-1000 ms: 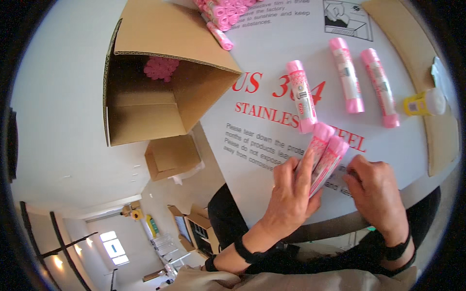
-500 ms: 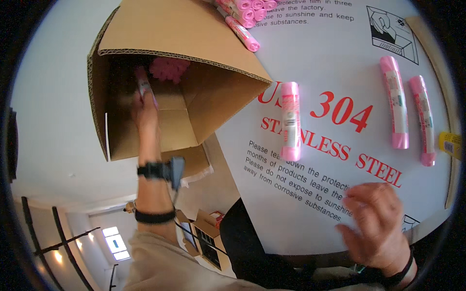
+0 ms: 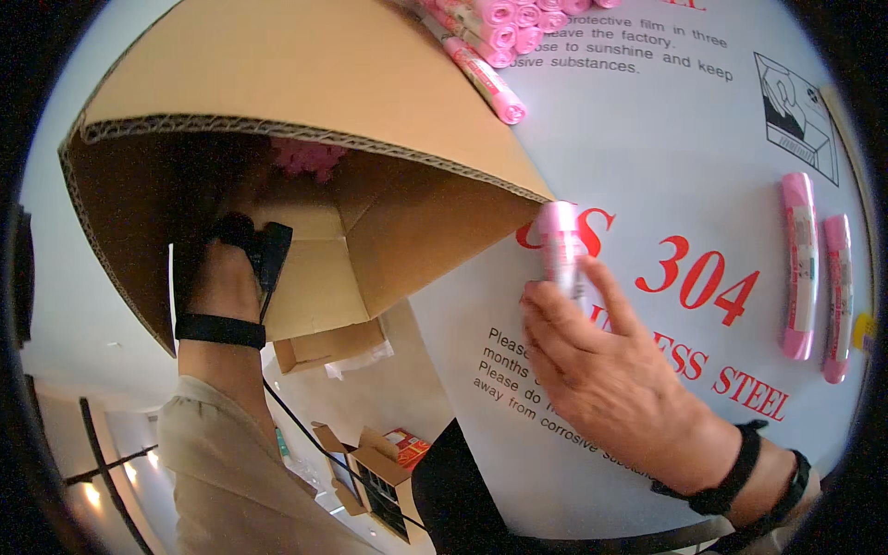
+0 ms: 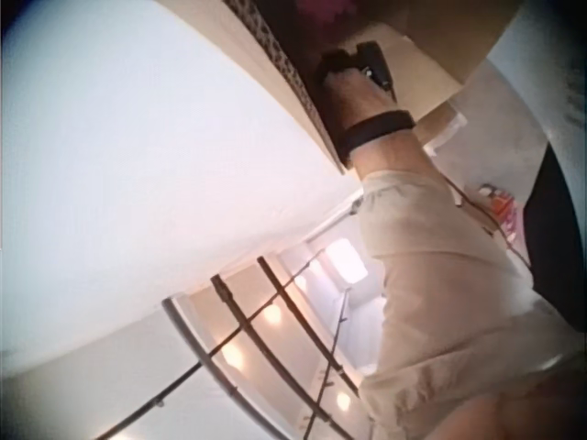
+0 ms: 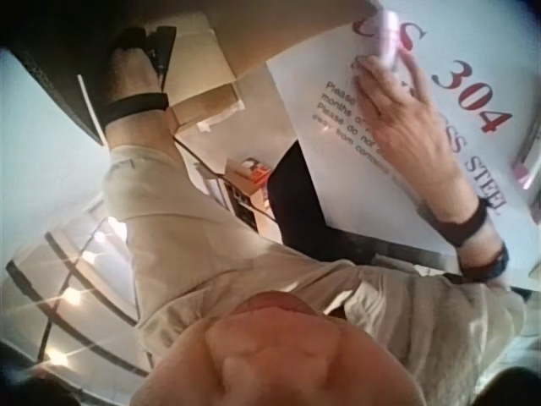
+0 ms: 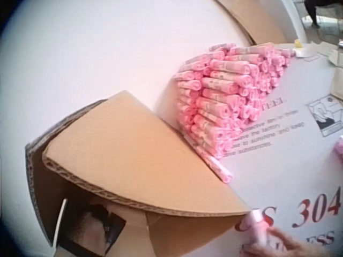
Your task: The person reaches into a cardboard box to retrieve pink tubes, applies glue to them using a glue stick, and presses the tubes together. After joining the tubes, the person arranges the assembled sets on the work surface and places them back into the cardboard box.
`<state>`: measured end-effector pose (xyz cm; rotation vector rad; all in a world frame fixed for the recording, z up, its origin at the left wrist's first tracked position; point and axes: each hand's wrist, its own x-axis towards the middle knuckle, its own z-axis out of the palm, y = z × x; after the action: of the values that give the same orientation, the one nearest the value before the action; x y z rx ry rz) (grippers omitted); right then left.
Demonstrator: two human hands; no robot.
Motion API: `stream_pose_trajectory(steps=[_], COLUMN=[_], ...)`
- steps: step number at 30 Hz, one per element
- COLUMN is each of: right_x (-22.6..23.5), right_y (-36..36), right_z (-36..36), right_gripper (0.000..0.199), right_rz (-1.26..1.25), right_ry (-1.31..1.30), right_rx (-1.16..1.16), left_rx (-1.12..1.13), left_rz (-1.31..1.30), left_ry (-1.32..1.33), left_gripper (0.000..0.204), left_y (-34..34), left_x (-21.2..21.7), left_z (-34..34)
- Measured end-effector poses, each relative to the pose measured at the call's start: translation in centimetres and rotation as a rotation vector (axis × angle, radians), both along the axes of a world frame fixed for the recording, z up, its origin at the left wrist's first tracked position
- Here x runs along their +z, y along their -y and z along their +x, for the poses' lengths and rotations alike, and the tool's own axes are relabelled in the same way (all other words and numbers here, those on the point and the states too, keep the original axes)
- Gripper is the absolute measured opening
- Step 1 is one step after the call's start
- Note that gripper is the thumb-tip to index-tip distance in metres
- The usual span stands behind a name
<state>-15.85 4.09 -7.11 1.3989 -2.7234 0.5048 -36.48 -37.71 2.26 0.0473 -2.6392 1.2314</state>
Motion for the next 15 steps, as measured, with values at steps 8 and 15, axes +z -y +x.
stream_pose_trajectory(steps=[8, 15], right_x=[-0.1, -1.5], right_y=[-3.6, -4.8], right_z=[1.9, 2.1], right_gripper=[0.052, 0.076], right_rz=[-0.126, -0.21], right_ry=[0.168, 0.237], right_rx=[-0.235, -0.305], left_rx=[-0.049, -0.116], left_rz=[0.153, 0.3], left_ry=[0.018, 0.06], left_gripper=[0.034, 0.034], left_y=[0.0, -1.1], left_x=[1.2, -0.4], left_z=[-3.2, 0.6])
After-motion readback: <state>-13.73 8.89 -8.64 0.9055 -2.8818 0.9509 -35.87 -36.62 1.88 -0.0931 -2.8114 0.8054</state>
